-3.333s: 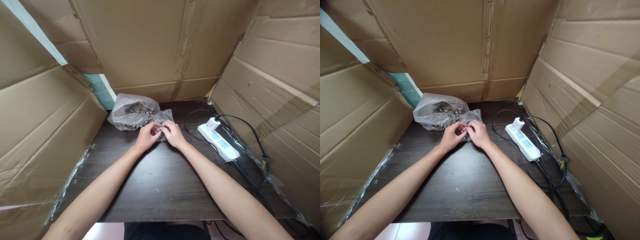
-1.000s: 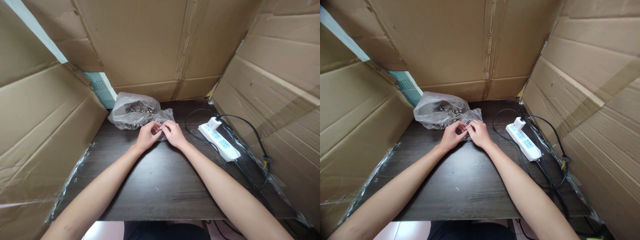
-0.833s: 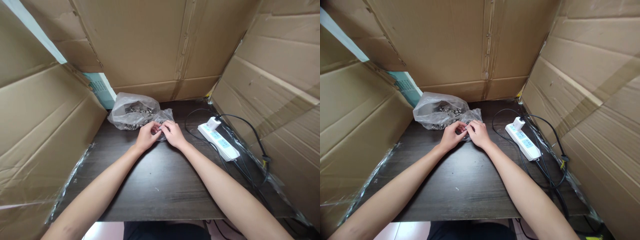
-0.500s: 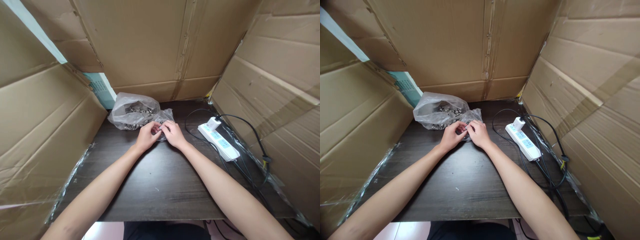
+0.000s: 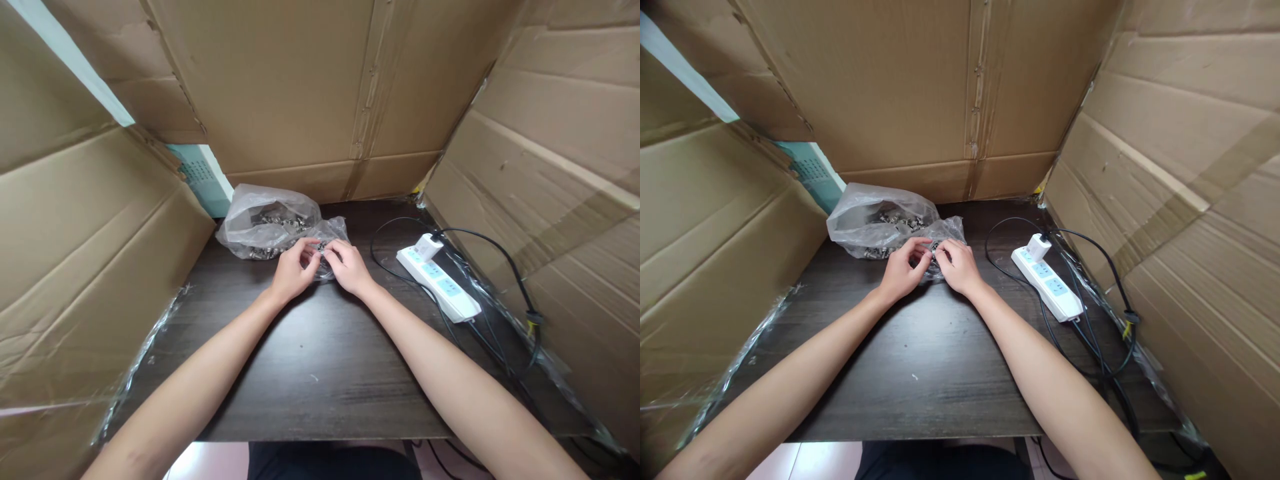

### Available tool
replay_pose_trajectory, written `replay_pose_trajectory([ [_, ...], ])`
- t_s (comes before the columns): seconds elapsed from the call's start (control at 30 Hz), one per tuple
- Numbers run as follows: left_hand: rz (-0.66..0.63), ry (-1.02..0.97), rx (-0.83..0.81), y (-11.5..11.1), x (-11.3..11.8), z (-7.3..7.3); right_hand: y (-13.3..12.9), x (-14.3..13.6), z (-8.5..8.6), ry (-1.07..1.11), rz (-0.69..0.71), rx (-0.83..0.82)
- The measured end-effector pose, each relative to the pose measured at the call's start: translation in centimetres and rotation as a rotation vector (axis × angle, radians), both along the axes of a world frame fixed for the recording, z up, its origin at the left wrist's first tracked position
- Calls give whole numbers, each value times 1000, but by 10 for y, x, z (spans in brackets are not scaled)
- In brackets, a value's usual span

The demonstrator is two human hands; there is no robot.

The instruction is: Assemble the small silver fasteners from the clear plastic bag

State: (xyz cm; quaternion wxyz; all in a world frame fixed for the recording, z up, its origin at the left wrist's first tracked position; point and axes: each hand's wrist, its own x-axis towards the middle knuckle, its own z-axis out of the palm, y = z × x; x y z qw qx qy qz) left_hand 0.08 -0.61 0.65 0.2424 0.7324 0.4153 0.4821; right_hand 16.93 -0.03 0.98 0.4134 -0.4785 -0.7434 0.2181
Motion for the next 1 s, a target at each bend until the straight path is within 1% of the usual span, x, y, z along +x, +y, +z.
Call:
replay_pose_trajectory([
  [0.17, 16, 5, 1, 0, 0, 0, 0, 0, 0, 4, 6, -3],
  [0.67, -4, 25, 7, 1, 0, -1, -1, 0, 1, 5, 4, -13],
  [1.0, 4, 34, 20, 1, 0, 1, -1, 0, -1, 21, 9, 17],
])
